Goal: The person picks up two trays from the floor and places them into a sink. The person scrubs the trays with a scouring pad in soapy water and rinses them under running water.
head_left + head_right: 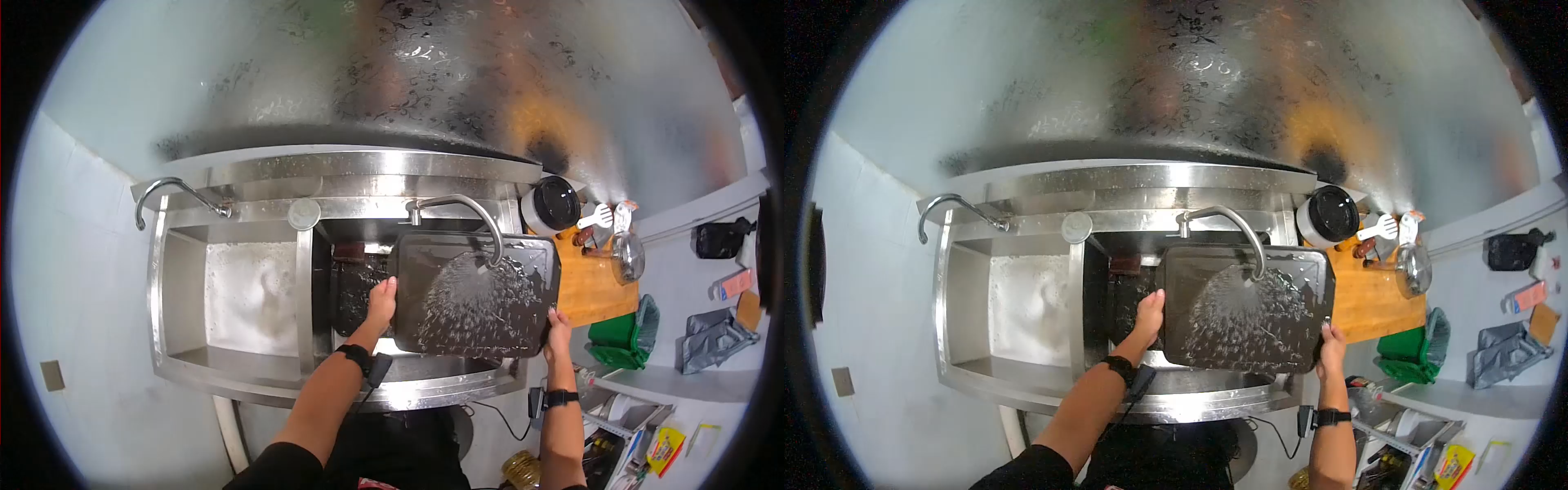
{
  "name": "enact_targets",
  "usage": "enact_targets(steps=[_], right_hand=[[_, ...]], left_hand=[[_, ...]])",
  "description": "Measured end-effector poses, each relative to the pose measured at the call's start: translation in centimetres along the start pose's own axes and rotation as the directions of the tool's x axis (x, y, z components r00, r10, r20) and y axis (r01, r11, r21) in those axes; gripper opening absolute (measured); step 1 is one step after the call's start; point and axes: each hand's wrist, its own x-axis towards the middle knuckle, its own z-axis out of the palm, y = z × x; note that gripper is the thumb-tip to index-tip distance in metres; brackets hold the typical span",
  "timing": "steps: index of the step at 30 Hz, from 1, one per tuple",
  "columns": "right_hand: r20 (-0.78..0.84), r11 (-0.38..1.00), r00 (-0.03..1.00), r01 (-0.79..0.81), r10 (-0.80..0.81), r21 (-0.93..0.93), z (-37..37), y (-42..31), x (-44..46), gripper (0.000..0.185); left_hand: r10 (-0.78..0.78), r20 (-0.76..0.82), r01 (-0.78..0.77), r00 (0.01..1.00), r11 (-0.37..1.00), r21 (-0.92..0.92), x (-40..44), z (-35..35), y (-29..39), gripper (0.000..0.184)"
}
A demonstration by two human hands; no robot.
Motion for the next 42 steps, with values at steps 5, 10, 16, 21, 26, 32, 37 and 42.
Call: enact_targets(steps=[5,10,16,21,26,32,37,42], right_hand=[[-0.102,0.997,0.993,0.052,-0.059,-0.062,-3.5,-1.5,-2.4,0.016],[-0.168,0.983,0.979,0.089,-0.117,-0.163,-7.5,0.4,-3.1,0.016],[-0.273,0.955,0.962,-0.085,0.004,-0.283,-6.9,2.7,-2.8,0.019],[-0.102,0.940,0.975,-0.218,0.198,-0.263,-0.2,4.6,-2.3,0.032],[-0.027,0.901,0.976,-0.208,0.214,-0.379,7.4,9.1,1.5,0.033],[0.187,0.907,0.947,-0.175,0.261,-0.382,13.8,13.5,7.6,0.029],[0.041,0.765,0.974,-0.150,0.224,-0.626,15.9,5.7,2.4,0.026],[0.084,0.798,0.832,-0.491,0.549,-0.348,11.2,6.0,2.4,0.034]], left_hand=[[-0.113,-0.019,0.114,0.993,0.961,0.254,0.1,4.5,-0.6,0.048],[-0.226,-0.083,0.240,0.971,0.876,0.418,-2.1,6.2,1.4,0.064],[-0.136,-0.105,0.166,0.985,0.909,0.383,-4.8,2.7,-0.7,0.048],[-0.029,-0.142,0.071,0.989,0.950,0.303,-3.8,-4.7,-0.7,0.030],[-0.013,-0.128,0.026,0.992,0.995,0.099,-5.3,-10.8,7.6,0.020],[0.091,-0.217,-0.082,0.972,0.995,0.049,-6.6,-15.3,10.0,0.023],[0.179,-0.206,-0.176,0.962,0.984,0.030,-5.9,-15.9,7.1,0.042],[0.004,-0.300,-0.069,0.954,0.976,-0.206,-3.4,-13.8,3.8,0.070]])
